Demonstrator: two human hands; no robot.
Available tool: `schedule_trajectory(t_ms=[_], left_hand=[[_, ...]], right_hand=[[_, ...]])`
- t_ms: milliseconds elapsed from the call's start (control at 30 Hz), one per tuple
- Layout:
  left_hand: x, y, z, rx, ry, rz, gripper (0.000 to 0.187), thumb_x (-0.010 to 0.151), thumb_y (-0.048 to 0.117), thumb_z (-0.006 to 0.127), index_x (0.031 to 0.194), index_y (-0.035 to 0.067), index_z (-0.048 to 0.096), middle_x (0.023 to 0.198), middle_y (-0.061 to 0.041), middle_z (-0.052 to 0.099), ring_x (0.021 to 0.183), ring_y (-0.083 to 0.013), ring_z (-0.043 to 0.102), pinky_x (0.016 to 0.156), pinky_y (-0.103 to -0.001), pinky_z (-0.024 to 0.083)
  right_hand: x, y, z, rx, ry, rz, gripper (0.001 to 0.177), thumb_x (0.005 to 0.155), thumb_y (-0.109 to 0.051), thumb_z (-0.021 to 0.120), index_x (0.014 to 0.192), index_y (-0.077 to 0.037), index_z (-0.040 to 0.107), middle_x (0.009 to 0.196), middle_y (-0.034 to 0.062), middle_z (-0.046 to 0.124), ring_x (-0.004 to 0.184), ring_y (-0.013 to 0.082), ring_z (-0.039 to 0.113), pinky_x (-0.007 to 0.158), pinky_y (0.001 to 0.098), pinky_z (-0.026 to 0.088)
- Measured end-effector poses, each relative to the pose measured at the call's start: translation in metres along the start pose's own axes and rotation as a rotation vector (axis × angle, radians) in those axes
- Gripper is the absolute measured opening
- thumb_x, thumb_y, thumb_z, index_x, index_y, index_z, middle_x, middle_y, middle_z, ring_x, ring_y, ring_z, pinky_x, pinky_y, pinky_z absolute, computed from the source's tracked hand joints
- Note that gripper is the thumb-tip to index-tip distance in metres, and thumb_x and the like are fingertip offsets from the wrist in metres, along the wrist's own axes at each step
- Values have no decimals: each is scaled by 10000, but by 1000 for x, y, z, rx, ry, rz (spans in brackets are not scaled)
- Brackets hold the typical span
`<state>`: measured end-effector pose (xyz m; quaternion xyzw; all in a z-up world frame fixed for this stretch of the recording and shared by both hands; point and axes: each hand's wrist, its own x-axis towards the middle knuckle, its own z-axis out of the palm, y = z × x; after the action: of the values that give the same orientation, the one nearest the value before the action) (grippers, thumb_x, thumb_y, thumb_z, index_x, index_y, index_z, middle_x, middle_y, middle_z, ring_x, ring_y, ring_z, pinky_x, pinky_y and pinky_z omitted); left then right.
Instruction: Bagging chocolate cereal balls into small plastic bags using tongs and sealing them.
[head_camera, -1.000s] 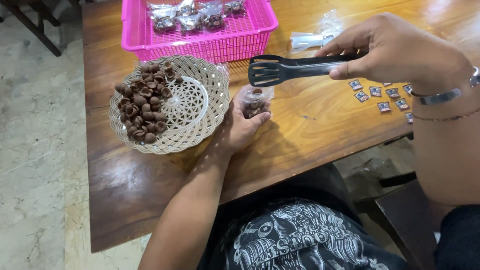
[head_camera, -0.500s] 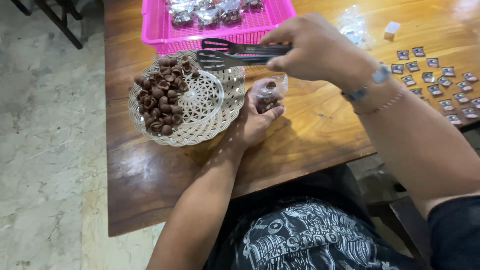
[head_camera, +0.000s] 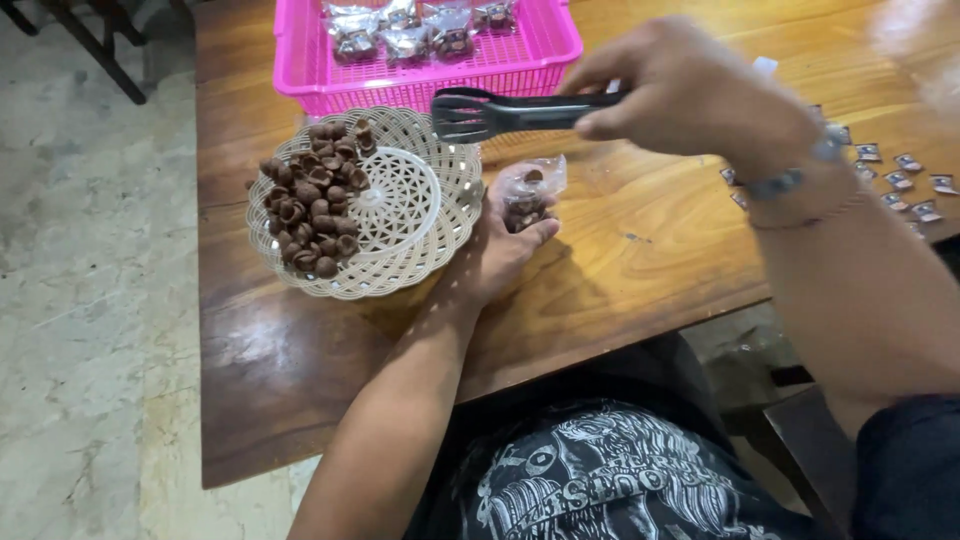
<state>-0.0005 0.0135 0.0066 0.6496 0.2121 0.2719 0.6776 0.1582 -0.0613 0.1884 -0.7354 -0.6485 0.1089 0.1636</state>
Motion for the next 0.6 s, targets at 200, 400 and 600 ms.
schedule_trajectory(t_ms=[200, 400, 600], left_hand=[[9, -22, -2, -26, 31, 118, 553, 874, 18, 763, 1369, 86, 525, 1068, -66, 720, 981, -147, 726, 965, -266, 595], [5, -10, -3, -26, -36, 152, 562, 895, -33, 717, 1395, 94, 493, 1046, -29, 647, 966, -127, 658, 946, -268, 574], [10, -26, -2, -59, 37, 54, 604, 876, 21, 751, 1421, 68, 496, 1125, -71, 706, 1038, -159, 716, 1009, -275, 585]], right_hand=[[-59, -5, -40, 46, 1, 360, 319, 911, -117, 741, 1228, -111, 776, 881, 102, 696, 687, 223, 511, 578, 365, 399], [-63, 10, -35, 19, -102, 408, 385, 879, -149, 763, 1257, -216, 790, 838, 78, 709, 700, 210, 541, 650, 353, 411], [-58, 33, -19, 223, 27, 196, 327, 908, -61, 730, 1233, -62, 766, 798, 77, 621, 661, 177, 451, 571, 317, 364]])
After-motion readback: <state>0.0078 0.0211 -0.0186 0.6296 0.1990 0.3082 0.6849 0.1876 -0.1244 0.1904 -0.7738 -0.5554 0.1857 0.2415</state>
